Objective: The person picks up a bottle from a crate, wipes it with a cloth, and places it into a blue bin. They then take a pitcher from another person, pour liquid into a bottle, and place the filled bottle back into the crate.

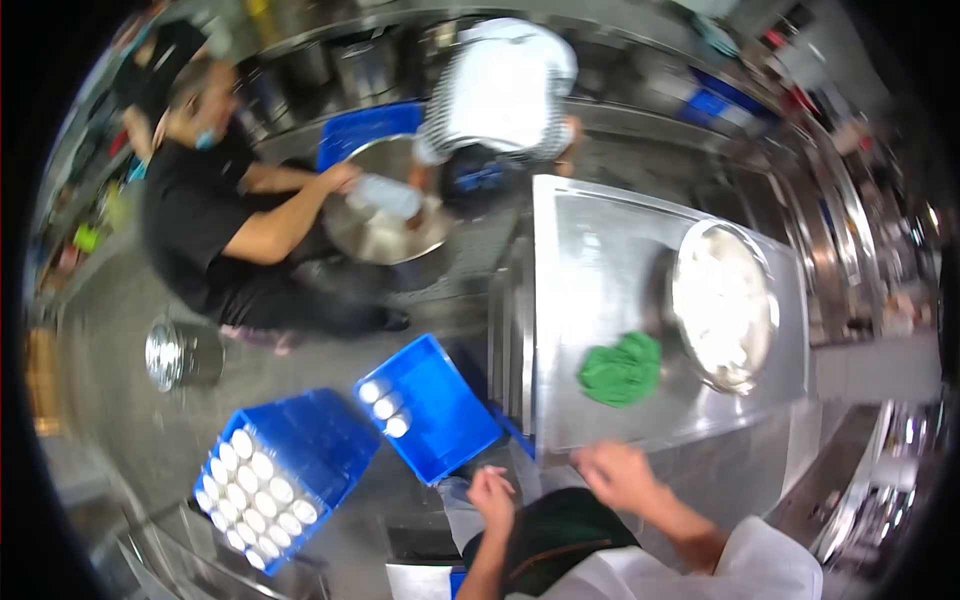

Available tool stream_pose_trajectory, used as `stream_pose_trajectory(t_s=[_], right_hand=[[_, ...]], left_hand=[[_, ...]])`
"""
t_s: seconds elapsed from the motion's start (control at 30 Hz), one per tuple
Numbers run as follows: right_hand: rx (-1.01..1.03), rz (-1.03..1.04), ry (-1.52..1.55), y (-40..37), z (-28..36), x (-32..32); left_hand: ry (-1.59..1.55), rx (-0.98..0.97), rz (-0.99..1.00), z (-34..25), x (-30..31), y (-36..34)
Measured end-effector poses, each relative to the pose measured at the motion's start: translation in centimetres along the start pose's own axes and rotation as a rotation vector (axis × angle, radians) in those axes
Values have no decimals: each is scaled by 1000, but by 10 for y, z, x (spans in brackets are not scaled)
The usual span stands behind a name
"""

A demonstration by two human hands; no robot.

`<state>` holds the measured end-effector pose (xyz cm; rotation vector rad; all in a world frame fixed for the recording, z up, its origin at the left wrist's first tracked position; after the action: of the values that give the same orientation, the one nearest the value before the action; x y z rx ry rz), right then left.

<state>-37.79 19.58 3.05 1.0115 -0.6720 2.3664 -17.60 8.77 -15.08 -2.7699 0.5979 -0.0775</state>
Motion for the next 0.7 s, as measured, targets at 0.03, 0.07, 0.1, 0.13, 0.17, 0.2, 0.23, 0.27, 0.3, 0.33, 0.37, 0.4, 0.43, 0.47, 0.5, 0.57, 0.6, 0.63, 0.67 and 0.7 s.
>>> stream_pose_trajectory(t_s=[0.03,0.07,0.1,0.13,0.17,0.2,0.23,0.27,0.3,0.33,0.37,0.4,0.43,0.47,0.5,0.57,0.6,0.63,0.67,0.7], right_hand=[[13,-197,-79,10,-12,47],[33,-391,-163,23,-27,89],[-18,-590,-181,36,-57,115],[-154,-681,-209,46,-87,138],[-305,-713,-306,54,-128,157],[-315,-747,-329,66,-182,169],[-456,-696,-382,78,-220,177],[-592,-634,-425,88,-246,179],[-655,-497,-344,98,-269,178],[-702,-360,-264,114,-289,181],[-676,-188,-168,127,-306,180],[-655,-181,-163,134,-322,172],[-559,-236,-101,140,-338,161],[-449,-284,-35,149,-344,153],[-403,-351,2,152,-345,149],[-403,-404,-94,148,-341,151],[-501,-361,-85,151,-366,140],[-493,-375,-102,146,-361,142],[-610,-351,-59,139,-341,152],[-639,-410,2,129,-318,162]], left_hand=[[-6,-62,30,-14,-12,8],[11,-107,34,-31,-26,17],[16,-169,41,-36,-36,25],[78,-250,63,-43,-45,33],[132,-235,75,-59,-55,38],[160,-269,77,-70,-68,43],[133,-251,81,-80,-79,47],[133,-259,111,-90,-87,50],[136,-276,128,-95,-91,52],[134,-298,135,-98,-100,55],[140,-303,126,-101,-108,52],[122,-306,137,-106,-115,52],[108,-314,136,-111,-115,53],[121,-333,90,-111,-116,55],[124,-358,92,-106,-120,55],[140,-391,46,-111,-121,56],[103,-286,59,-115,-126,62],[59,-179,79,-120,-129,70],[40,-276,65,-118,-132,87],[21,-371,54,-112,-138,108]])
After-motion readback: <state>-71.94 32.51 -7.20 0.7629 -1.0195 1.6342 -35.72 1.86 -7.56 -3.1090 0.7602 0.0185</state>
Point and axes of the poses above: each hand's wrist, its own y-axis towards the middle knuckle, its own x-axis out of the back of the hand, z = x × y, the point moved 2 cm from there along y, towards the middle knuckle, and after that the axes turned 11 degrees about -x, right-handed, at the moved point
